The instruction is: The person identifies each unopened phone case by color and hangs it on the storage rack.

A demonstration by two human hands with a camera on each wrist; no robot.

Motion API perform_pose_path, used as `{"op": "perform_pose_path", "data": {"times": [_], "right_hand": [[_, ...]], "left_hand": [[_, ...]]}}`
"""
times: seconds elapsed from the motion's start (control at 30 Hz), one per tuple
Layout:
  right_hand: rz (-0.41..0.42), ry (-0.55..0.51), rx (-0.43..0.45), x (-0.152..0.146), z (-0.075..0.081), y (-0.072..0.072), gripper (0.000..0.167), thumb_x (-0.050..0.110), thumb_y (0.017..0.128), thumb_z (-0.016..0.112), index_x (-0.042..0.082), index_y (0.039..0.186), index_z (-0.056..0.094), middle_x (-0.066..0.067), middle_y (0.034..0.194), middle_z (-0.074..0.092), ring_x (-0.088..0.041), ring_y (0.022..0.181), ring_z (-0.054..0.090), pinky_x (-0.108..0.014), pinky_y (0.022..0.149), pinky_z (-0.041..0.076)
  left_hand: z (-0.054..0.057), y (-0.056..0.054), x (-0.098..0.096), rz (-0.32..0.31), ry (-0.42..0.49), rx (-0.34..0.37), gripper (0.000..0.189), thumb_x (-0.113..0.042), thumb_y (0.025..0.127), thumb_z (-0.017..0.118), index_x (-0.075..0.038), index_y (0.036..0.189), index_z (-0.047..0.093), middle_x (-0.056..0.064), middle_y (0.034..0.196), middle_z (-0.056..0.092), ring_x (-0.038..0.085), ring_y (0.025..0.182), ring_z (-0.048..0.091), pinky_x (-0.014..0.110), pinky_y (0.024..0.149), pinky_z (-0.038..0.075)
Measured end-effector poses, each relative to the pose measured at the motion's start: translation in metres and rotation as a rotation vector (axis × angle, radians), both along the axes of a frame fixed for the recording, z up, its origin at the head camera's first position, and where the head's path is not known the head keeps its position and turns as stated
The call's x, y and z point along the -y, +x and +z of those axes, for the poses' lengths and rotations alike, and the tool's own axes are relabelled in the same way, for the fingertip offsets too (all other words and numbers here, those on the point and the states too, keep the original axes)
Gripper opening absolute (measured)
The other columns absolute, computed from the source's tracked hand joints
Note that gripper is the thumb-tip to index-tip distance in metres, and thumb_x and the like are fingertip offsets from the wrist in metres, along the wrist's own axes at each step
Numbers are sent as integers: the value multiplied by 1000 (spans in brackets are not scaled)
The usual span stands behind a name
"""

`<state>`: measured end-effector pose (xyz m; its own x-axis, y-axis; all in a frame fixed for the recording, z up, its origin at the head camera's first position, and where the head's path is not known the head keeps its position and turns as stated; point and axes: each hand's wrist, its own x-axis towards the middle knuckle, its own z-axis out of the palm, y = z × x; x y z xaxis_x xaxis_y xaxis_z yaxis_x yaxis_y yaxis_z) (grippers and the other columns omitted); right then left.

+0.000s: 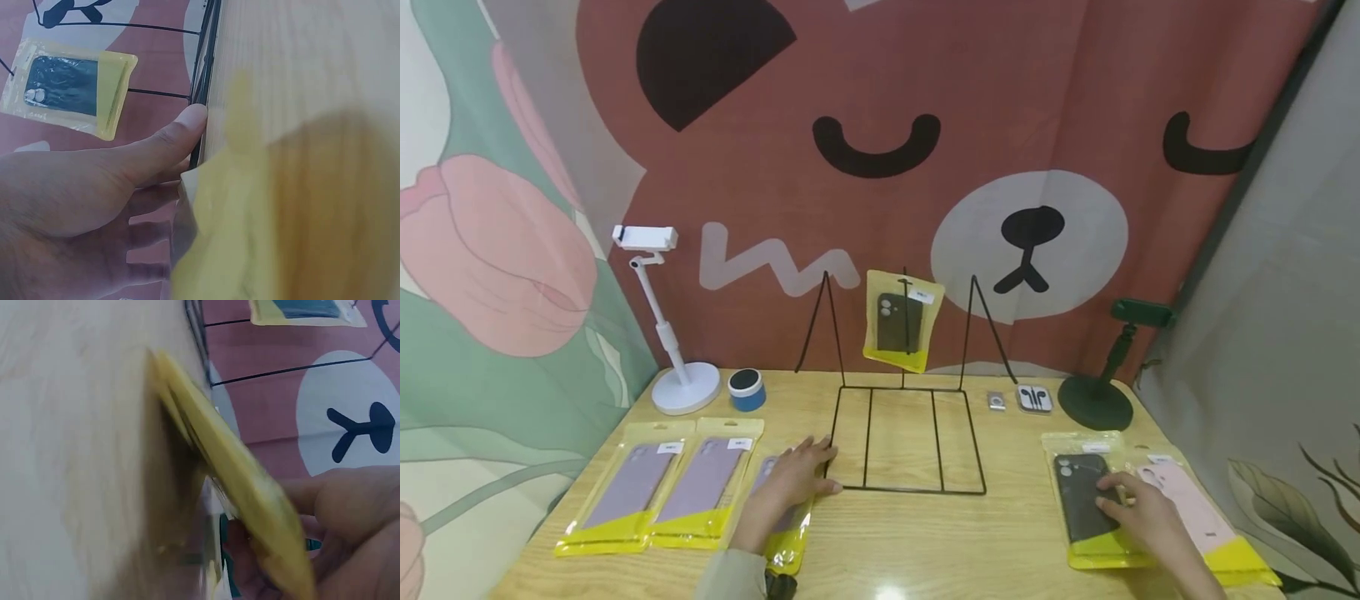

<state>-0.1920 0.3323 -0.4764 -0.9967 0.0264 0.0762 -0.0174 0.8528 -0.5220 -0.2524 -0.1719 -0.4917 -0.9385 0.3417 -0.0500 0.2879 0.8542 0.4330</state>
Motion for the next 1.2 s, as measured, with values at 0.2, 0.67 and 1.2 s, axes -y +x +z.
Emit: {"op": "perform_pose_path", "data": {"times": [0.2, 0.67, 1.2], "right_hand": [[8, -119, 74, 12, 6, 3, 31, 28, 85, 74, 8, 108, 72, -21, 115, 65, -29, 94, 62, -41, 76, 52], [311, -444, -210, 118, 59, 36, 24, 22, 90, 69, 23, 113, 71, 6, 92, 61, -8, 79, 55, -25, 70, 52], [522, -608, -433, 201, 90, 15, 29, 4, 86, 71, 14, 113, 72, 4, 89, 63, -10, 78, 50, -25, 60, 46]], "left_hand": [[0, 0, 0, -7, -6, -5, 65, -35, 82, 74, -5, 136, 55, 16, 148, 41, 43, 138, 29, 62, 109, 24], [2, 1, -1, 4, -1, 9, 65, -34, 83, 73, -5, 137, 53, 16, 149, 40, 42, 139, 27, 61, 110, 21], [2, 1, 1, -11, -1, -20, 64, -34, 82, 74, -4, 135, 55, 17, 147, 42, 43, 138, 30, 63, 109, 24]]}}
